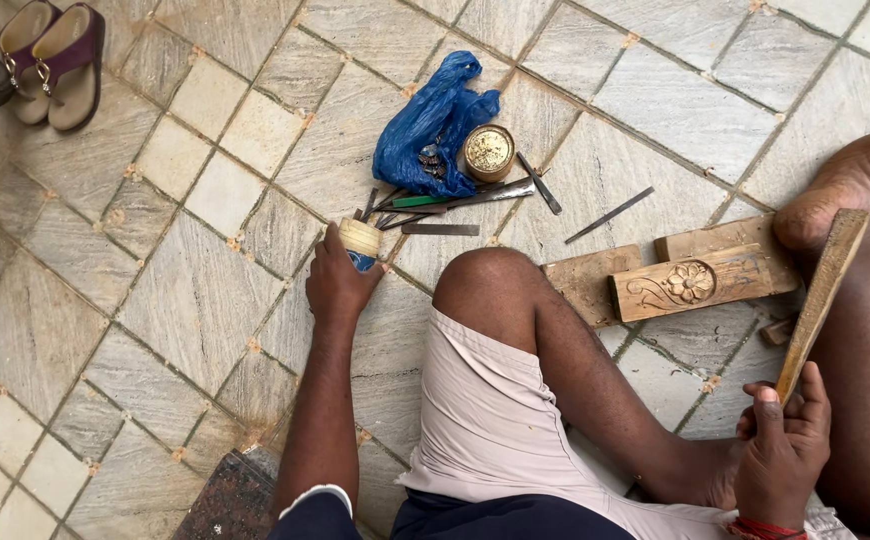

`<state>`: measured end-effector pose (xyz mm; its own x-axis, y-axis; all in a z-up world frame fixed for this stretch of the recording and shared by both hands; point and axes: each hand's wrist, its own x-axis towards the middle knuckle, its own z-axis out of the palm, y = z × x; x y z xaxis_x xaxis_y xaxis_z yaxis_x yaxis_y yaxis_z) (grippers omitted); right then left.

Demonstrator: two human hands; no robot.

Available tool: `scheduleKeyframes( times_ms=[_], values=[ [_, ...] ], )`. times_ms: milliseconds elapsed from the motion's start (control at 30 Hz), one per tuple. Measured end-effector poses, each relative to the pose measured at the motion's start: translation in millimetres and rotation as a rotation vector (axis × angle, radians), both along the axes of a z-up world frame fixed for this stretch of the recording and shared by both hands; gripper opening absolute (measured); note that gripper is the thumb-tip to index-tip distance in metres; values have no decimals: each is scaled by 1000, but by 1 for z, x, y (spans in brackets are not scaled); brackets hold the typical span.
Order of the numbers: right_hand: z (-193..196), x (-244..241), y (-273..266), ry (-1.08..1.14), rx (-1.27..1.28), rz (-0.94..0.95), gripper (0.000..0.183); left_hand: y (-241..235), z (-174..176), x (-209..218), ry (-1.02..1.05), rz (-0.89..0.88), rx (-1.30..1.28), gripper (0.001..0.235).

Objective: The person sits cross-legged on a tiled floor and carves a floral design into a small rectangular wooden block using a chisel and a wooden mallet. They repeatedly strike the chisel to shape the wood and occasionally switch to different chisels from a nearby container.

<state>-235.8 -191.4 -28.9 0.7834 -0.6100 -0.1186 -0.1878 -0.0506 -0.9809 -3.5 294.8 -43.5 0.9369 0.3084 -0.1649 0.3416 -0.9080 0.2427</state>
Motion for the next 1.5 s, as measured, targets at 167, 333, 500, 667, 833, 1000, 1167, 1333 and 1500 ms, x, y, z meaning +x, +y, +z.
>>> scheduleKeyframes(
  times_ms=[167, 333, 500, 667, 833, 1000, 1167, 1333, 1500],
  values=[
    [2, 2, 0, 28, -5, 7, 60, 7, 1, -15, 75, 6, -54, 107],
    [7, 1, 2, 34, -38, 35, 56, 21, 2, -24, 121, -58, -81, 108],
    [8, 8, 3, 29, -33, 50, 60, 17, 2, -29, 30, -112, -27, 107],
    [4, 8, 2, 6, -20, 44, 59, 8, -9, -29, 7, -199, 11, 103],
    [1, 7, -1, -8, -11, 36, 58, 21, -14, -9, 48, -124, -181, 76],
    [1, 6, 0, 33, -19, 42, 59, 19, -1, 52, 230, 21, -213, 47],
    [7, 7, 3, 27, 38, 12, 60, -2, 6, 98, 571, -140, 172, 37],
    [11, -1, 3, 30, 63, -15, 61, 2, -12, 113, 540, -120, 103, 25],
    [12, 5, 2, 16, 75, -7, 60, 11, -20, 122, 280, -25, -248, 25]
  ],
)
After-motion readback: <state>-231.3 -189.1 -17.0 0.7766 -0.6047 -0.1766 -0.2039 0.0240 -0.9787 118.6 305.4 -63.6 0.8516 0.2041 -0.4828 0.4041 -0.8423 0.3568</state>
